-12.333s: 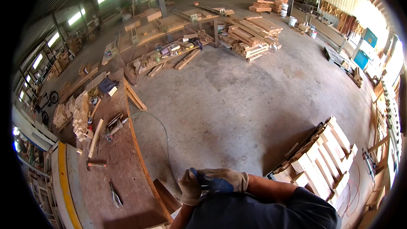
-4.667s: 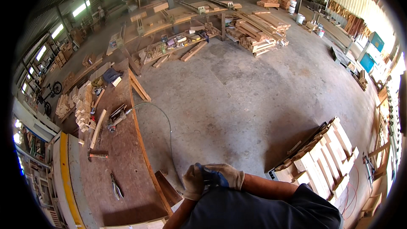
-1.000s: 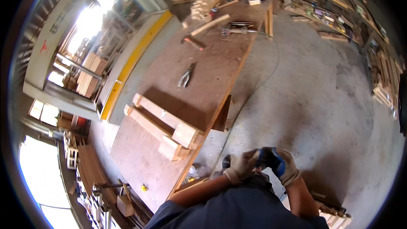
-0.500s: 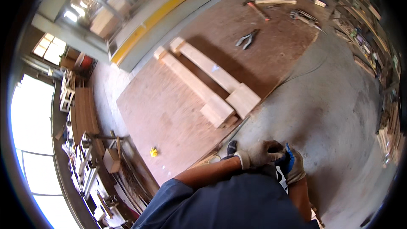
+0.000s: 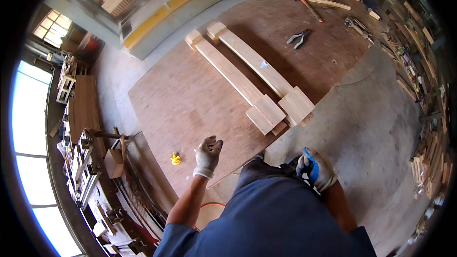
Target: The person uses pliers to remove nails from wooden frame components on a workbench. They then walk to a pallet and stack the disassembled pieces. The person returns to the workbench, picks up two frame components, and places them on the table before walking away.
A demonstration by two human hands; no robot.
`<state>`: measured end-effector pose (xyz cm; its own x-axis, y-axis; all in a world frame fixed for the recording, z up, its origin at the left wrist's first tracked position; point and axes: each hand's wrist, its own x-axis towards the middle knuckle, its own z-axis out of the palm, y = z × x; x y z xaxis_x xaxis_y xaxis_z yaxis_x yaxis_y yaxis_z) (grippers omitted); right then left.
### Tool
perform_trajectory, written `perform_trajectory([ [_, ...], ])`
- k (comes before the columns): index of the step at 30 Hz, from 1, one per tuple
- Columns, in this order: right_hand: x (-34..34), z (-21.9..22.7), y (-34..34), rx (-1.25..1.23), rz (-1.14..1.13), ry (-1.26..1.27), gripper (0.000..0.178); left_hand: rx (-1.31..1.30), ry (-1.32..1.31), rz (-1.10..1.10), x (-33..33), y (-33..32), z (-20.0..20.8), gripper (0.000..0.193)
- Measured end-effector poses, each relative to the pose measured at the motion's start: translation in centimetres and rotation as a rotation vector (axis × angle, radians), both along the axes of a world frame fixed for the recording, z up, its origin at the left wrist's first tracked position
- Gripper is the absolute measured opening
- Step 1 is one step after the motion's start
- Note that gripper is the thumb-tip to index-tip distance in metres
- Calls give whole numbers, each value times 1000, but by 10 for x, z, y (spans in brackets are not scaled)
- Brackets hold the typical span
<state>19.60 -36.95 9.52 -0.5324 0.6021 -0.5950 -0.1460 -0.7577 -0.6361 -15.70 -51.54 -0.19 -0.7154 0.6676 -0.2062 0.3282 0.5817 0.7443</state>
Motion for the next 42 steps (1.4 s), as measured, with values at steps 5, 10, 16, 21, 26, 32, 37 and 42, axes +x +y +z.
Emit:
perform_trajectory([
  [5,-10,12,3,-29,-14,-28,39,109,71,-157,20,32,-1,59],
  [10,7,1,-6,-4,-111,-16,37,199,404,-501,60,116,19,86],
  [16,20,5,-27,-67,-253,-35,35,-93,500,-718,94,172,19,123],
  [21,37,-5,-34,-115,-281,-13,33,-107,490,-701,101,179,14,120],
  [26,66,-23,-24,45,-217,31,31,4,462,-704,110,170,17,115],
  [32,98,-19,8,-90,-325,24,30,27,561,-686,101,148,-14,120],
  [37,147,-13,13,-184,-422,23,28,-91,639,-713,108,153,-11,118],
  [42,197,-15,4,-235,-486,104,24,-98,715,-651,128,134,-28,115],
])
